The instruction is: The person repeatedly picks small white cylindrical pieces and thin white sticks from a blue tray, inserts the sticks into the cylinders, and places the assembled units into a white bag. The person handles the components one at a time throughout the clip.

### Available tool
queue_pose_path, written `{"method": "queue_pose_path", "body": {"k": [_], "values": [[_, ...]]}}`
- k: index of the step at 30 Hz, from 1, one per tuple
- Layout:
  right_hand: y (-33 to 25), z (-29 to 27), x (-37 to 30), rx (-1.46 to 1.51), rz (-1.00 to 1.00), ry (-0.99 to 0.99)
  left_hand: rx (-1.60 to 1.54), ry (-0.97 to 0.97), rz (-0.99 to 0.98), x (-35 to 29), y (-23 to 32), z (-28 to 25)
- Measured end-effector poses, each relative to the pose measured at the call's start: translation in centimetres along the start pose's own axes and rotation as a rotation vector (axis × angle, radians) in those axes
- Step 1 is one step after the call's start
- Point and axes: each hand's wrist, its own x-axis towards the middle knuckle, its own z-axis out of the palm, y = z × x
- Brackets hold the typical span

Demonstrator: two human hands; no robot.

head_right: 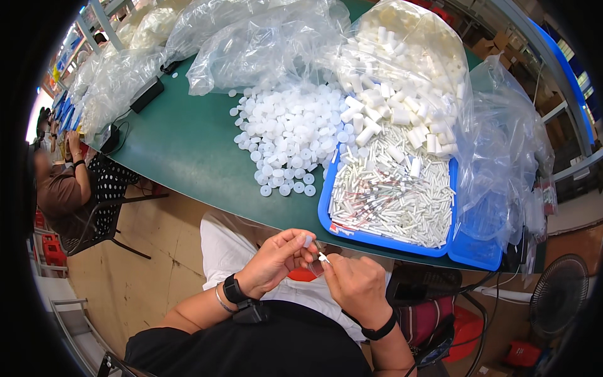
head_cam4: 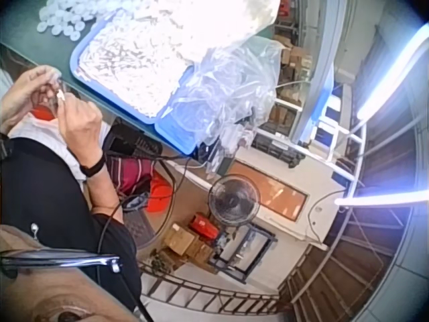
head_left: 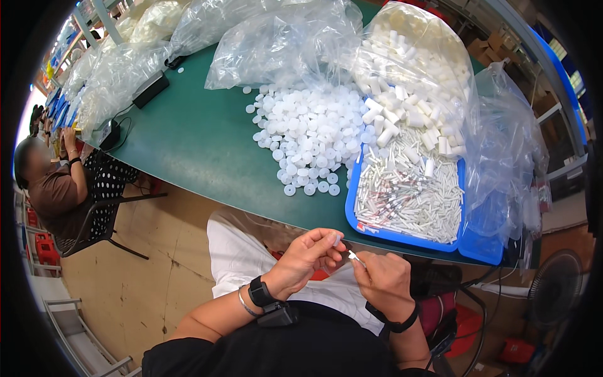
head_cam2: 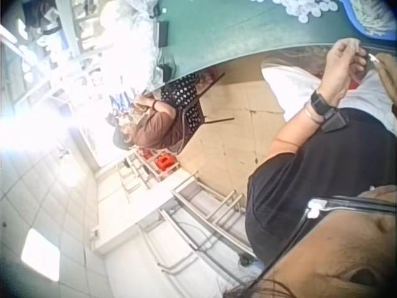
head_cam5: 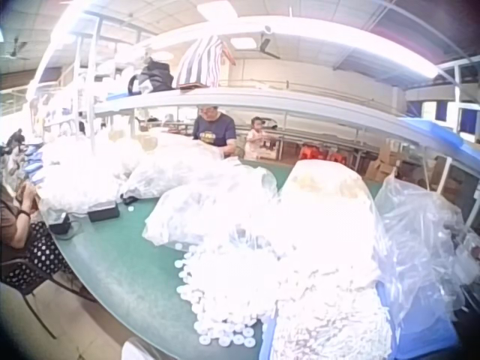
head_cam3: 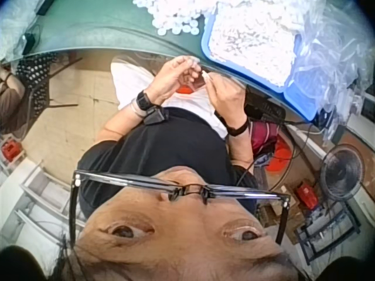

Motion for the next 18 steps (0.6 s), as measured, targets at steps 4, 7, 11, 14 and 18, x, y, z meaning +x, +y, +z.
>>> {"method": "queue_pose_path", "body": {"k": [4,7,11,14,18], "values": [[0.26,-0.36,-0.06,-0.052,0.032,-0.027,-0.014,-0.010,-0.021,0.09,0.06,-0.02],[0.38,-0.27,-0.08,-0.052,0.028,-0.045,-0.032,-0.017,-0.022,0.22,-0.02,-0.17],[0.42,-0.26,0.01,-0.025,-0.001,-0.050,-0.021,-0.009,-0.029,0.29,0.10,-0.03],[0.46,-0.32,0.14,-0.054,0.019,-0.021,-0.029,-0.008,-0.036,0.35,0.03,-0.12],[0.75,-0.28,-0.09,-0.031,0.088,-0.027,-0.031,-0.008,-0.047,0.40,0.14,0.08]]}}
